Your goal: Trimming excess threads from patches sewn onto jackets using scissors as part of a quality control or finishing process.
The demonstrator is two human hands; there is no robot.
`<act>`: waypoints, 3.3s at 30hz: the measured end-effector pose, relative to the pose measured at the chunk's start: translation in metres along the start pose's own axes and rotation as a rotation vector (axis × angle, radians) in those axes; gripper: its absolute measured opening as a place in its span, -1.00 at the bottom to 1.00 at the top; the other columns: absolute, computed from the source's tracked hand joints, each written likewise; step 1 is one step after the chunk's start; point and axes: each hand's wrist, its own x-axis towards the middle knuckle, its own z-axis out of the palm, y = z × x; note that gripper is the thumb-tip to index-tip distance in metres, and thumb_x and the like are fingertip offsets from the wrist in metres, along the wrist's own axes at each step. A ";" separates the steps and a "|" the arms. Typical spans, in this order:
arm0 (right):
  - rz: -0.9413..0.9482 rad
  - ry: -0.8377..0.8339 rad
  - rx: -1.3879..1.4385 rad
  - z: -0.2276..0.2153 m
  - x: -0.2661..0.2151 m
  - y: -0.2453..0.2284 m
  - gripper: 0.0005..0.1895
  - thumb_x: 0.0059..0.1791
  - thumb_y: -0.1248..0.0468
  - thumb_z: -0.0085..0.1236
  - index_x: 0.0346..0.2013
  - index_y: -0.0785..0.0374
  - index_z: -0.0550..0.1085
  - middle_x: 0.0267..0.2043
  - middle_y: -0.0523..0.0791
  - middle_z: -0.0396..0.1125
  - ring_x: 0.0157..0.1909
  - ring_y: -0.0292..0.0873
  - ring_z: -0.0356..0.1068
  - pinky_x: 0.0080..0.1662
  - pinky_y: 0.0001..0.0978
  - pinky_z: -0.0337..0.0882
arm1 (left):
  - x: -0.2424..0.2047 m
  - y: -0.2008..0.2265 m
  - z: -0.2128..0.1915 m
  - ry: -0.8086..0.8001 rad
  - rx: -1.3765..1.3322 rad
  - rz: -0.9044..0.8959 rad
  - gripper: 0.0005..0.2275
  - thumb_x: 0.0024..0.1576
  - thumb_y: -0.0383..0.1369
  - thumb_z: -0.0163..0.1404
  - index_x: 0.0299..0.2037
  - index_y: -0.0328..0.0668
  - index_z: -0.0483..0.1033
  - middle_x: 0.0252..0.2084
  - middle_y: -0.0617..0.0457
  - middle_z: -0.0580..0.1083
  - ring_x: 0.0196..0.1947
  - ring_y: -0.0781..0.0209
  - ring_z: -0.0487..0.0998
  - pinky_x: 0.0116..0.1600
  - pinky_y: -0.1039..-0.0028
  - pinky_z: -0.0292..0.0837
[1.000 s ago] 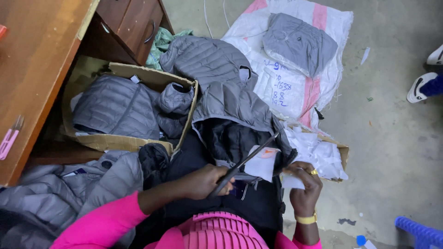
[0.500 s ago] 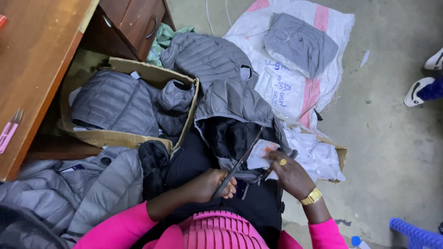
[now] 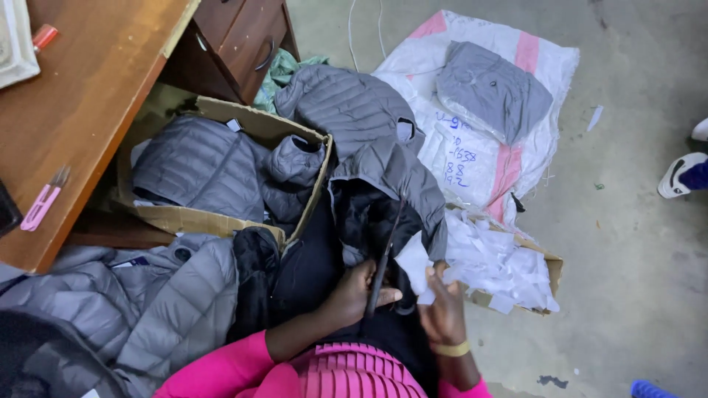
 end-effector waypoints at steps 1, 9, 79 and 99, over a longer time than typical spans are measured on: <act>0.003 -0.003 0.003 -0.010 -0.002 0.009 -0.93 0.14 0.43 0.03 -0.09 0.36 0.36 -0.13 -0.06 0.32 -0.12 -0.30 0.32 -0.07 -0.45 0.34 | 0.001 -0.004 0.000 0.004 0.003 -0.001 -0.67 0.03 -0.37 0.37 -0.15 -0.23 0.44 -0.35 0.12 0.47 -0.41 0.39 0.44 -0.24 0.56 0.43; -0.416 -0.235 -1.266 0.026 0.000 -0.034 -0.62 -0.14 0.19 0.43 -0.09 0.27 0.61 -0.35 -0.16 0.38 -0.35 -0.18 0.32 -0.22 -0.36 0.35 | 0.011 -0.028 -0.003 0.078 -0.046 -0.010 -0.82 0.03 -0.53 0.22 -0.29 -0.24 0.44 -0.48 0.18 0.32 -0.55 0.42 0.23 -0.45 0.59 0.17; -0.808 0.005 -1.371 0.021 0.152 0.086 -0.71 0.15 0.36 0.00 0.14 0.43 0.40 0.06 0.16 0.51 -0.03 0.25 0.55 -0.05 -0.02 0.47 | -0.068 -0.009 -0.031 -0.039 0.607 -0.301 -0.81 0.08 -0.28 0.08 -0.35 -0.29 0.53 -0.36 -0.06 0.55 -0.42 0.00 0.54 -0.22 0.22 0.49; -0.667 -0.042 -1.291 -0.020 0.125 0.135 -0.55 0.19 0.37 -0.07 0.38 0.43 0.29 0.39 0.16 0.32 0.39 0.12 0.36 0.28 -0.20 0.36 | -0.055 -0.011 -0.015 0.162 0.590 -0.264 -0.89 0.04 -0.35 0.07 -0.40 -0.21 0.50 -0.47 0.00 0.53 -0.51 0.03 0.50 -0.28 0.23 0.46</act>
